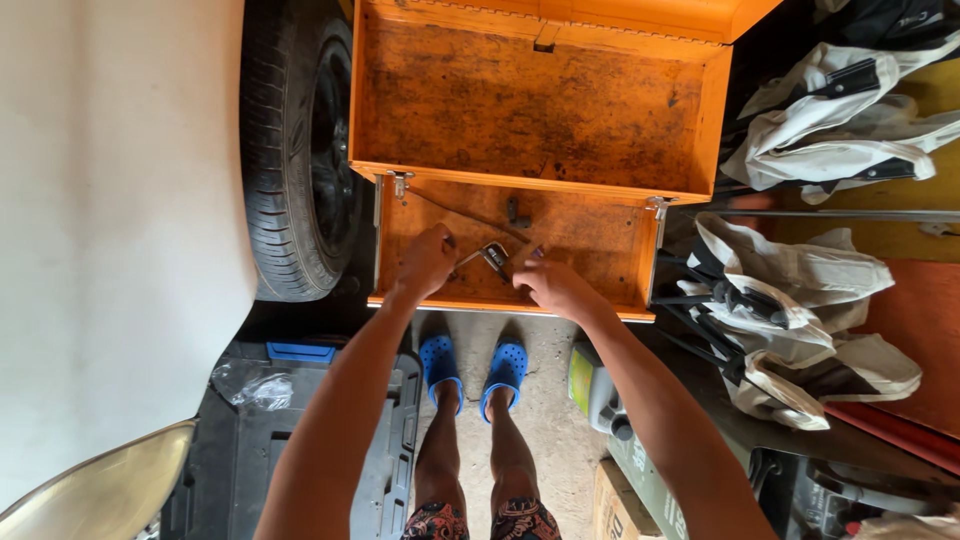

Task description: The person repeatedly opens an orange toolbox drawer, picks up various hand tools such as wrenches, pliers, and screwdrivers, and places them on the hood of a white car. The person continues this cycle of retrieving and placing tools for the duration of the clip.

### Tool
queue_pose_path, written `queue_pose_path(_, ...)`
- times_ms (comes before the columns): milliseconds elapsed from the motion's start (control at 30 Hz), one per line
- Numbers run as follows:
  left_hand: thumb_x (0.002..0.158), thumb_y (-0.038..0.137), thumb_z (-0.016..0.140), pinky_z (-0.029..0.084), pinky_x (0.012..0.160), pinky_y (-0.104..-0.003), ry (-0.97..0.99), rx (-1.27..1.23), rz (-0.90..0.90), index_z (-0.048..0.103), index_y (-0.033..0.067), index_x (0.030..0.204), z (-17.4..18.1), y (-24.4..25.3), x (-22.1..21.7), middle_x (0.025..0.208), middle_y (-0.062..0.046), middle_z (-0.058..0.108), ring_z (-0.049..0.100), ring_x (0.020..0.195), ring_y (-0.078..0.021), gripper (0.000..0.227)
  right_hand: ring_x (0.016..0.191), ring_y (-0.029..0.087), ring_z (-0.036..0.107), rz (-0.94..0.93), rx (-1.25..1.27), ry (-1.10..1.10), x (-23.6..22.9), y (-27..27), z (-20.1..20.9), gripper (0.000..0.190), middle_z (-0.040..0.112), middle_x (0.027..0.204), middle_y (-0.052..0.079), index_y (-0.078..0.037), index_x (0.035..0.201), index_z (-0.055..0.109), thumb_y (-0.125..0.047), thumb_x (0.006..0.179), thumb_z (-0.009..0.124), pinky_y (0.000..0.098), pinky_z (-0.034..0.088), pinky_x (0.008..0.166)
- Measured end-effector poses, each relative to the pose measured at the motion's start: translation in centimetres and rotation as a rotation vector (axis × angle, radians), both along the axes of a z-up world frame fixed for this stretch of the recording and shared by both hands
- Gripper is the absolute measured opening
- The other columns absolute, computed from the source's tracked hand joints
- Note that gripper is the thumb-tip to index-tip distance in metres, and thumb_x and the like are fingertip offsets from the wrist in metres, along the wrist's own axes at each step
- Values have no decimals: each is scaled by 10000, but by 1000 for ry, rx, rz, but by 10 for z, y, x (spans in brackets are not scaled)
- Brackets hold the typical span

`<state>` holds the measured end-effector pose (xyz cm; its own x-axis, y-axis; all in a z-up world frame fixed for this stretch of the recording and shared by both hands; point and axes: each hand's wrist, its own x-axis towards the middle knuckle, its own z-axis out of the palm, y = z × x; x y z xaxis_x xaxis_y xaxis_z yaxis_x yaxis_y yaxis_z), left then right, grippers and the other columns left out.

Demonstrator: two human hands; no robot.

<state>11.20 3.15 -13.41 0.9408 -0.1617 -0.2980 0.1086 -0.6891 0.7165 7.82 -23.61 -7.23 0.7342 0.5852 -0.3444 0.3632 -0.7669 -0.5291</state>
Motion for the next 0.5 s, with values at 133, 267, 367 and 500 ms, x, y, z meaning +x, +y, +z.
queue_pose_path(133,809,150,781,504,950,-490,10,149,-215,647,46,1193,16,10,-6,1181,-195,643,624,1121,-391,420,1066,301,691,88,-227,12,-2,-1,-20,306,684,1171,105,-150,1167,711,-34,896,630,516,522,915)
queue_pose_path(267,815,241,837,507,964,-496,140,372,-306,591,80,1263,29,4,-15,1255,-145,612,596,1191,-367,536,1093,323,702,67,-194,10,-2,-7,-51,304,683,1248,129,-119,1210,702,-19,952,578,421,583,926)
queue_pose_path(367,819,281,839,518,981,-468,88,449,-316,596,62,1232,30,1,-20,1229,-131,625,613,1184,-334,527,1065,366,696,81,-115,-114,-7,-13,-72,355,648,1323,187,-86,1217,698,17,896,584,437,579,898)
queue_pose_path(500,848,296,813,510,992,-457,67,429,-308,610,43,1198,19,-2,-20,1199,-145,634,613,1169,-336,477,1047,407,681,106,-28,-205,-6,-18,-76,361,631,1298,254,-86,1153,731,8,824,617,465,566,870)
